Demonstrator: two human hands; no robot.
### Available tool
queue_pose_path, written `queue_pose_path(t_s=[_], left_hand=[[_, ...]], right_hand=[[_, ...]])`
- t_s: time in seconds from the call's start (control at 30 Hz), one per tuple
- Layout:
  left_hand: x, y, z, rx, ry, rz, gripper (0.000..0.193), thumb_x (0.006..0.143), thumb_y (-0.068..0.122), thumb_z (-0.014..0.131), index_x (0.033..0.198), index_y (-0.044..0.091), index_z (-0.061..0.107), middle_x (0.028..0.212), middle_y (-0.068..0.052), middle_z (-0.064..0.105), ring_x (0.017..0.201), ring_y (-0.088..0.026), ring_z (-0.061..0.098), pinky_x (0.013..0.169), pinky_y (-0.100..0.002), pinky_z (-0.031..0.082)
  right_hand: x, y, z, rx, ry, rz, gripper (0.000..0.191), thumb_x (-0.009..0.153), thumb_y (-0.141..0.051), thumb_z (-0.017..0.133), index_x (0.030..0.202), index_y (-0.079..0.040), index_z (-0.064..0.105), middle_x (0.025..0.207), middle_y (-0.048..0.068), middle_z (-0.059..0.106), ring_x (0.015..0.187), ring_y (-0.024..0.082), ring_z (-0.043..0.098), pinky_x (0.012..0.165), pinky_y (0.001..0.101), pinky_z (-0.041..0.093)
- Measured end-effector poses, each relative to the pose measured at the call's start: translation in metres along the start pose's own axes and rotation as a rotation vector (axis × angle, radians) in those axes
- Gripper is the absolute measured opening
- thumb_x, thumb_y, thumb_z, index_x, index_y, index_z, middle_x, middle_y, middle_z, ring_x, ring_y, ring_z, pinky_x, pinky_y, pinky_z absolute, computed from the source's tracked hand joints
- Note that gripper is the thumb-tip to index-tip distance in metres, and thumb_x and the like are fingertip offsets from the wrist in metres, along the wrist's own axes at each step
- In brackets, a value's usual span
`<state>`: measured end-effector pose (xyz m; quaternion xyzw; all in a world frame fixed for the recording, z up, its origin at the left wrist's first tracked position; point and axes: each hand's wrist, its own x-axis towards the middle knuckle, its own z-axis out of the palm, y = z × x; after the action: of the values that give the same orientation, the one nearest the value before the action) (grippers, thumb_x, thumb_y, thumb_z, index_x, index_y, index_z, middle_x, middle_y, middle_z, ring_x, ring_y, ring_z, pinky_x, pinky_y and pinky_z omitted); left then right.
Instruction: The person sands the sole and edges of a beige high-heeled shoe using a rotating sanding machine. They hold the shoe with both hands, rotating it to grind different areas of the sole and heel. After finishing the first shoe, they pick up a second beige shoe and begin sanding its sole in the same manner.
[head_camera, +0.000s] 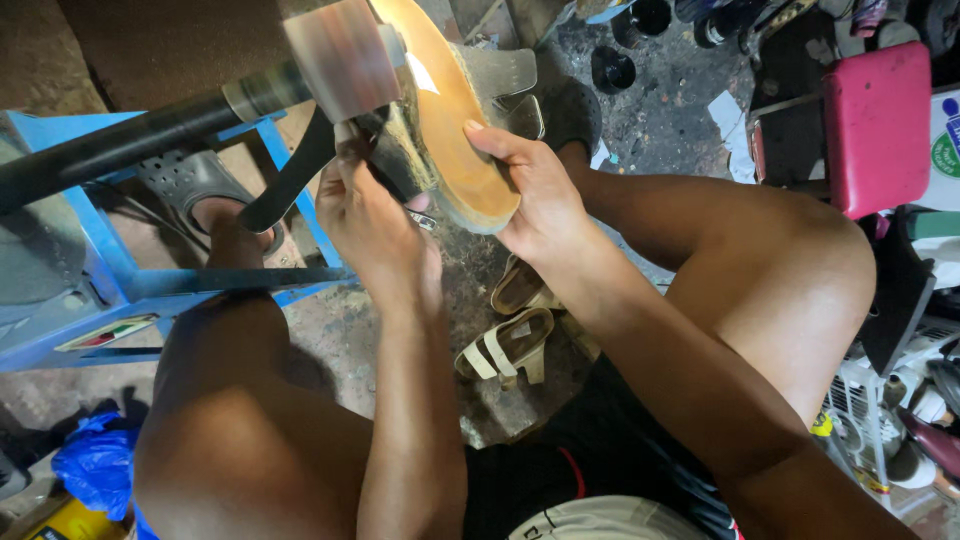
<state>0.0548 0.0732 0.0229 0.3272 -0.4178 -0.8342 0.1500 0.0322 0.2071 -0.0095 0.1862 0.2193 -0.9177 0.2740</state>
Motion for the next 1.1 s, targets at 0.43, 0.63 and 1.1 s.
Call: queue_pose_path(t_s=[0.43, 0.63, 1.1], left_hand=[[0.017, -0.005, 0.002, -0.102, -0.087, 0.064, 0.026, 0.108, 0.025, 0.057, 0.099, 0.004, 0.069, 0.084, -0.002, 0.069, 0.063, -0.006, 0.056, 0.046, -0.021, 0.034], [-0.007, 0.003, -0.001, -0.008, -0.061, 0.018, 0.022, 0.105, 0.028, 0.059, 0.101, 0.008, 0.067, 0.087, 0.000, 0.070, 0.067, -0.005, 0.061, 0.046, -0.020, 0.037], [-0.001, 0.002, -0.001, -0.079, -0.051, -0.024, 0.017, 0.104, 0.019, 0.057, 0.100, 0.007, 0.068, 0.085, -0.001, 0.068, 0.066, -0.006, 0.059, 0.049, -0.022, 0.038]], right_hand=[[0.031, -0.001, -0.014, -0.030, -0.019, 0.033, 0.032, 0.103, -0.014, 0.063, 0.127, 0.007, 0.059, 0.113, 0.017, 0.072, 0.096, 0.025, 0.073, 0.088, 0.0384, 0.062], [0.012, 0.001, -0.020, -0.016, -0.002, 0.059, 0.033, 0.102, -0.014, 0.063, 0.127, 0.008, 0.060, 0.113, 0.017, 0.073, 0.097, 0.023, 0.074, 0.089, 0.0347, 0.062], [0.006, 0.003, -0.008, -0.103, -0.032, 0.051, 0.035, 0.100, -0.018, 0.060, 0.124, 0.007, 0.060, 0.109, 0.017, 0.073, 0.087, 0.027, 0.076, 0.074, 0.0358, 0.063]])
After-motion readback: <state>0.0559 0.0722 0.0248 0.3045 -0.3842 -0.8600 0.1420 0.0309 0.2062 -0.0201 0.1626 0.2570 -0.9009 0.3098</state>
